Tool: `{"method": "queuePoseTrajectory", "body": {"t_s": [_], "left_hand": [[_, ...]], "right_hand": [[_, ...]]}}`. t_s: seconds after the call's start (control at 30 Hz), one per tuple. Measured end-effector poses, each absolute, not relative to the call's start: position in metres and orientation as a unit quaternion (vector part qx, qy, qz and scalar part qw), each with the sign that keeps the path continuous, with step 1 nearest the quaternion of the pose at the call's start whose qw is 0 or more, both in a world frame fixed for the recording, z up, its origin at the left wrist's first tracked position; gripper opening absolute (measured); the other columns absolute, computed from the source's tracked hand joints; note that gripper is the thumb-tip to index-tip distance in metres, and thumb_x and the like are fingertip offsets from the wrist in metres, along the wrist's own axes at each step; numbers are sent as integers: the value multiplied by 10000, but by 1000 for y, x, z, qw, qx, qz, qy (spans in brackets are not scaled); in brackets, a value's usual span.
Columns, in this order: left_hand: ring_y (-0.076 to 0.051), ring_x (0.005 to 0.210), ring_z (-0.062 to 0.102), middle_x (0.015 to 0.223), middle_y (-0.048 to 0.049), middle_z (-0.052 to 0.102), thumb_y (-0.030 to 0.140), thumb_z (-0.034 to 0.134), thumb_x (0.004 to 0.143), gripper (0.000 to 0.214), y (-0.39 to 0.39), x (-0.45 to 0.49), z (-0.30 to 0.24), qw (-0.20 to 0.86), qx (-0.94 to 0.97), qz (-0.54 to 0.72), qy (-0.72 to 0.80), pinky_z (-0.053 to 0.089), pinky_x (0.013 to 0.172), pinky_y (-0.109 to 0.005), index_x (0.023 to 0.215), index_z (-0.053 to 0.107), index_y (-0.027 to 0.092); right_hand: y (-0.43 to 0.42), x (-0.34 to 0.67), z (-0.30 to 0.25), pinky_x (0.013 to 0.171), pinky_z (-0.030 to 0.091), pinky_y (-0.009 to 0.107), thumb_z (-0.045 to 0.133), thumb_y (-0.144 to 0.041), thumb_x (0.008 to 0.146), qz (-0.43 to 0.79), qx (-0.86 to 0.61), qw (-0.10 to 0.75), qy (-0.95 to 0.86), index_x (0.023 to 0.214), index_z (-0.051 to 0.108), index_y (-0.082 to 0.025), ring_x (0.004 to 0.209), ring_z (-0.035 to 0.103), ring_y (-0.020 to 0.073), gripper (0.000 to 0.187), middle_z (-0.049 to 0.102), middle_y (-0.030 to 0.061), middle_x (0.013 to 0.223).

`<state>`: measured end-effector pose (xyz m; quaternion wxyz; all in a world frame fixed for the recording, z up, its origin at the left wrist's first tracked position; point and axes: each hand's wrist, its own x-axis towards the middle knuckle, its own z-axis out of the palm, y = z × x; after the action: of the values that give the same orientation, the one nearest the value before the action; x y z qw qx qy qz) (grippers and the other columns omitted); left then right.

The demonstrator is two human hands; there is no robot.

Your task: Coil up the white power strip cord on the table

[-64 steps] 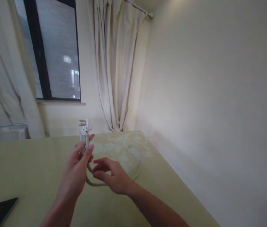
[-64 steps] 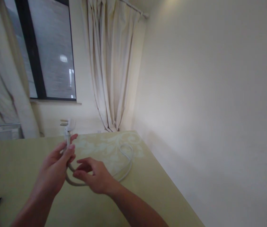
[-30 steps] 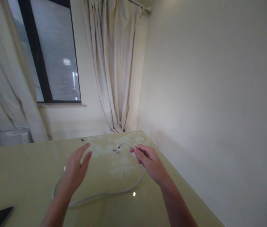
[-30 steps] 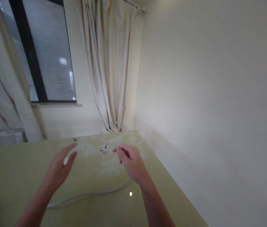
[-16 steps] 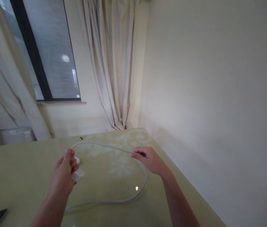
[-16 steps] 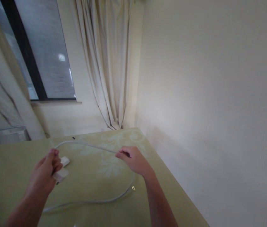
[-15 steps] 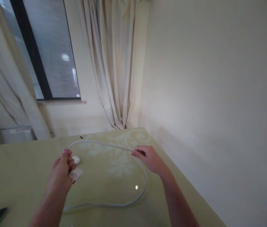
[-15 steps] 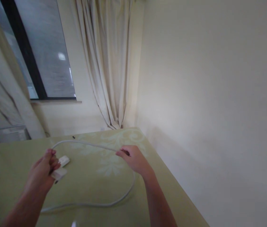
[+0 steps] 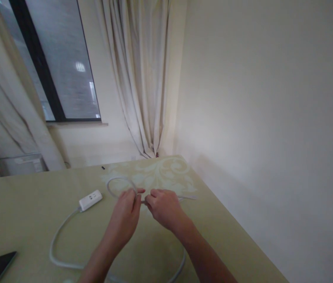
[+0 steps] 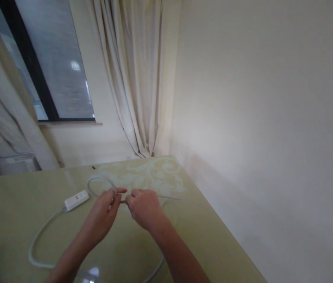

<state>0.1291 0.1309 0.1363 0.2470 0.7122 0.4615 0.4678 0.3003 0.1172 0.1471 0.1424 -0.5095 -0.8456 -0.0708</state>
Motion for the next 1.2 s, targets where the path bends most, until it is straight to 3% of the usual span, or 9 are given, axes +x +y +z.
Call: {"method": "queuePoseTrajectory", "body": {"t_s": [0.2,0.33,0.47,0.6,0.77,0.9,1.03,1.13,1.2], "left_hand": [[-289,1017,736,1099,-141,780,226,292,1012,380,124,142,126,122,803,312,492,396,1061,-551,1017,672,212],[-247,786,720,856,-85,748,321,301,1026,349,131,133,131,194,780,354,479,515,787,-402,1098,622,204],[-202,515,552,625,22,575,485,363,996,351,154,90,134,201,655,484,545,414,509,-309,1068,597,234],[-193,537,551,616,23,606,602,501,908,384,176,55,124,239,593,544,544,447,540,-304,993,616,245],[-229,791,688,823,-78,752,692,608,830,500,169,76,126,339,590,537,499,532,682,-331,951,623,207],[-129,516,501,732,-5,665,714,583,855,563,148,96,143,429,606,499,446,395,468,-248,1046,617,186],[-96,439,379,665,64,523,665,566,897,526,141,100,146,435,604,492,452,280,406,-223,1130,612,196],[-147,552,542,824,-17,663,574,528,941,443,142,105,139,340,643,499,471,433,493,-280,1143,647,200],[-232,887,688,1068,-99,737,489,507,961,379,141,111,135,259,682,501,466,559,781,-387,1141,670,199]], "right_hand": [[116,301,152,693,430,281,585,-318,1032,-24,-536,148,-831,1003,744,-175,881,695,198,215,738,84,985],[116,321,162,671,386,266,705,-395,963,41,-553,194,-809,905,747,-203,799,672,174,205,742,40,882],[116,366,173,633,349,250,752,-238,913,80,-586,319,-740,879,750,-191,667,596,141,58,700,0,724],[111,398,184,551,334,245,787,-398,880,171,-522,453,-703,824,762,-172,564,505,123,234,639,-20,625],[107,387,187,714,461,268,664,-440,979,124,-487,462,-730,978,819,-230,782,685,176,261,798,46,925],[113,380,181,695,445,277,610,-437,1005,14,-591,474,-653,954,806,-225,732,691,186,293,791,49,853],[112,379,180,599,402,254,591,-486,1000,50,-590,502,-630,950,796,-193,608,635,155,361,735,26,709],[103,372,185,575,370,246,619,-475,986,74,-563,465,-679,913,808,-208,572,587,134,335,720,10,686],[96,363,190,592,364,244,643,-449,981,75,-547,429,-715,904,812,-227,589,586,127,290,736,2,713]]}}
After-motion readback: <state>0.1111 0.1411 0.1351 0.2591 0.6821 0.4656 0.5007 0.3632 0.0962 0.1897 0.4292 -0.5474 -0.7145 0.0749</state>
